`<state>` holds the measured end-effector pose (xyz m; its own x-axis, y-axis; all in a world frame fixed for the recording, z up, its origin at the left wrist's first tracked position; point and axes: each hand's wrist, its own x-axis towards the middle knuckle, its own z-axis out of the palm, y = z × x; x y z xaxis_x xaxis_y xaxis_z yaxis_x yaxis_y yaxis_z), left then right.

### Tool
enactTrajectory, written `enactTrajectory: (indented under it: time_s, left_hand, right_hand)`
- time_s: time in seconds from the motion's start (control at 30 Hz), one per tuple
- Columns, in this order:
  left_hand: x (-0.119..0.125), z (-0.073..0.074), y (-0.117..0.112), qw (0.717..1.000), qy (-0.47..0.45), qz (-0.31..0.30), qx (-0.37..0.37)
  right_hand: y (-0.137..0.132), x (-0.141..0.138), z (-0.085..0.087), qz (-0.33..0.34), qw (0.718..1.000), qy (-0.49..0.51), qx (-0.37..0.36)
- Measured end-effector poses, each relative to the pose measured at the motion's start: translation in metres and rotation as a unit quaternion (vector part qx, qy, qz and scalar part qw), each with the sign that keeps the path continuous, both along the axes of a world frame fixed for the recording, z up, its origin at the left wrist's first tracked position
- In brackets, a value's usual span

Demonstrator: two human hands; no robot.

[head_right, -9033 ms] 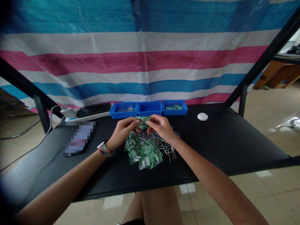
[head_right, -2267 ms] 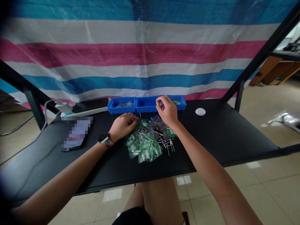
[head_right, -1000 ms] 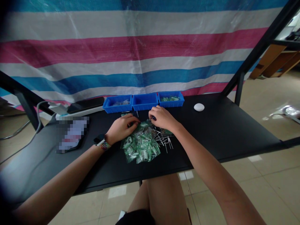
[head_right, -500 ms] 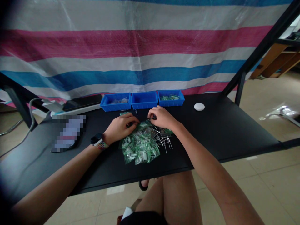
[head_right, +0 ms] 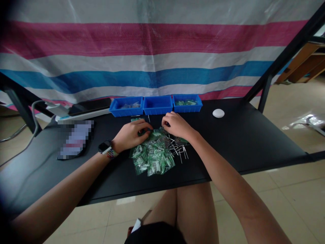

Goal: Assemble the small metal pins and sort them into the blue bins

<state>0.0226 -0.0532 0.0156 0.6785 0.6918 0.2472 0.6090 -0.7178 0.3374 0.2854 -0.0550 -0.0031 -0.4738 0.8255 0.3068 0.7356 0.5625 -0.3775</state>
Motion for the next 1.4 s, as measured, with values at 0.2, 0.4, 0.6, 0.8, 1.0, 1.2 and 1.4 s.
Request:
enactTrajectory:
  time_s: [0.2,0.4,0.6,0.8,1.0,1.2,1.4]
  left_hand:
    - [-0.001,0.000,0.000,1.000,0.010,-0.015,0.016]
    - [-0.001,0.002,0.000,0.999,0.036,-0.021,0.030]
    - [-0.001,0.000,0.001,0.999,0.034,-0.022,0.035]
    - [0.000,0.000,0.000,0.999,0.021,-0.022,0.027]
    - [0.000,-0.002,0.002,0.999,0.016,-0.027,0.032]
    - [0.001,-0.003,0.002,0.999,0.027,-0.027,0.033]
    - [0.001,-0.003,0.002,0.999,0.027,-0.020,0.027]
  right_hand:
    - [-0.001,0.004,0.000,0.007,1.000,-0.023,0.001]
    - [0.002,0.008,0.004,0.014,0.999,-0.026,-0.013]
    - [0.000,0.007,0.002,0.022,0.999,-0.023,-0.008]
    - [-0.004,0.004,0.003,0.020,0.999,-0.047,0.004]
    - [-0.005,0.010,0.007,0.019,0.999,-0.004,-0.035]
    - [-0.005,0.016,0.008,0.035,0.998,-0.011,-0.058]
    - [-0.007,0.012,0.008,0.026,0.999,-0.031,-0.019]
